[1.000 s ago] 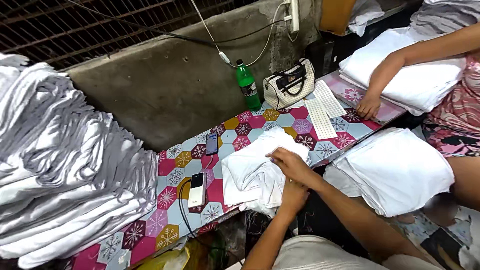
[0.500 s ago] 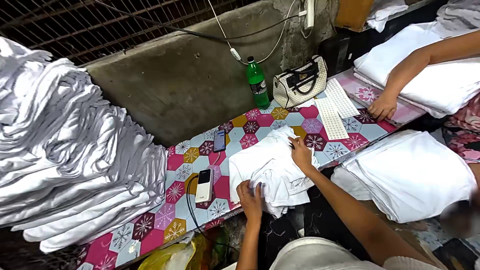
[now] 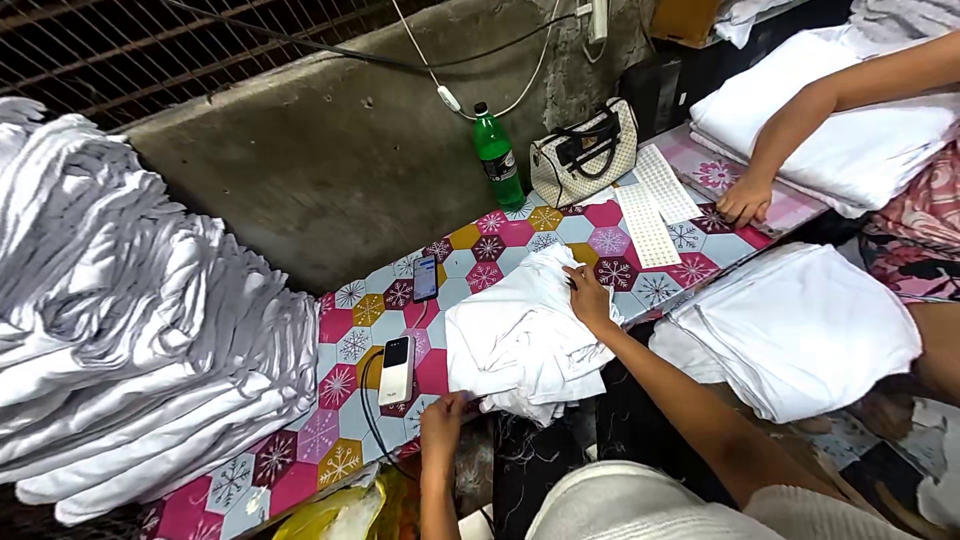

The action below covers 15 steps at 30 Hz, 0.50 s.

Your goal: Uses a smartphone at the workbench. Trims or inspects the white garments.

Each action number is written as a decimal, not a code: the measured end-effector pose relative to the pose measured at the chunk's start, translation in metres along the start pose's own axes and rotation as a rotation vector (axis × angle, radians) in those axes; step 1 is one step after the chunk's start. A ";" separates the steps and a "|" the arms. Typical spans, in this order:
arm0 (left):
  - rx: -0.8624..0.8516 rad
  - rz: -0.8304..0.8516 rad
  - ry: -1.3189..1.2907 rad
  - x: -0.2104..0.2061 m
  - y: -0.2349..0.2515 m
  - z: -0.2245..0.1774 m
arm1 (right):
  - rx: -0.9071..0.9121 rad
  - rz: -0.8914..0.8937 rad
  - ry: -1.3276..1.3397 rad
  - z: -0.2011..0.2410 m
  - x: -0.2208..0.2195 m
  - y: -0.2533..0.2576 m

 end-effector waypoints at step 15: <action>0.443 -0.066 -1.078 -0.035 0.044 -0.090 | 0.096 0.163 0.024 0.065 0.020 -0.091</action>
Point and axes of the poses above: each hand's wrist, its own y-axis towards the middle knuckle, its own x-axis out of the back of the hand, z = x × y, the point moved 7 cm from there along y, towards the middle knuckle, and after that the axes turned 14 degrees about -z, right-handed, at the moved point
